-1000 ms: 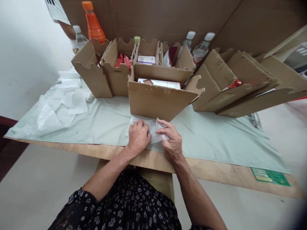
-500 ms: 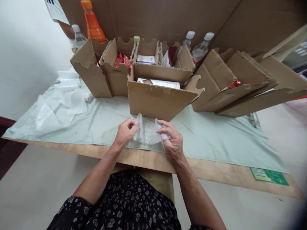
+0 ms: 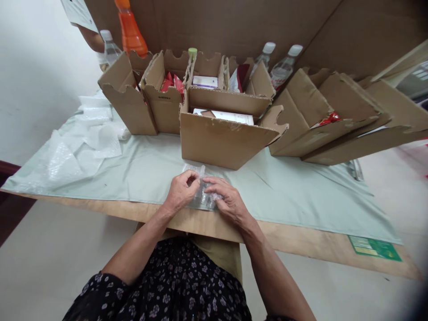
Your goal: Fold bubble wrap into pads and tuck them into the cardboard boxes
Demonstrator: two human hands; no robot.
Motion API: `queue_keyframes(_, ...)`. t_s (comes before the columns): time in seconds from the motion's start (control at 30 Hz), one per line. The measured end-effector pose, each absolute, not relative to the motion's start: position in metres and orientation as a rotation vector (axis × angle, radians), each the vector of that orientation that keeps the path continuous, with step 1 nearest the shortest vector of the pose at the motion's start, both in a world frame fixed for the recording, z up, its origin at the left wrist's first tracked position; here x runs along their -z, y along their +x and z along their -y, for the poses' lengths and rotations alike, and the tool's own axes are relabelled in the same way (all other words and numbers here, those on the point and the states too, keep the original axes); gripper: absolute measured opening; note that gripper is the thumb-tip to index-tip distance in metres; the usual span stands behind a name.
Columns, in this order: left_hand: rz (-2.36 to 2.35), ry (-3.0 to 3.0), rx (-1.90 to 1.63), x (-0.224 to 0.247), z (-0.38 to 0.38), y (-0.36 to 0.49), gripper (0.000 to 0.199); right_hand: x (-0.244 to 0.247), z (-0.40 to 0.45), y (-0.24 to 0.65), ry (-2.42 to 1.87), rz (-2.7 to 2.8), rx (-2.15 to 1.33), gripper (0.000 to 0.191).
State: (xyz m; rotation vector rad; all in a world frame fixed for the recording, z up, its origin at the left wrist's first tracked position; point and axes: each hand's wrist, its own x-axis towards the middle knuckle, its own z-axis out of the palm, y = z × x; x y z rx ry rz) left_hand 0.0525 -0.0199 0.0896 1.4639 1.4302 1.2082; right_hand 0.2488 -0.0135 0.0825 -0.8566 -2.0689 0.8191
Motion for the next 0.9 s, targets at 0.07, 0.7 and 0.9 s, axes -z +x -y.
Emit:
queue_keyframes(0.07,-1.395,1.377,-1.234,-0.093,0.019,0.047,0.013,-0.085,0.013,0.251,-0.876,2.032,-0.799,0.048)
queue_keyframes(0.7,-1.786,1.147,-1.291,-0.11,0.02,-0.043,0.021,-0.08,0.046,0.336,-1.362,1.511,-0.576,0.036)
queue_keyframes(0.9,-1.758,1.233,-1.28,-0.103,0.019,-0.038,0.019,-0.072,0.046,0.343,-1.4,1.556,-0.559,0.029)
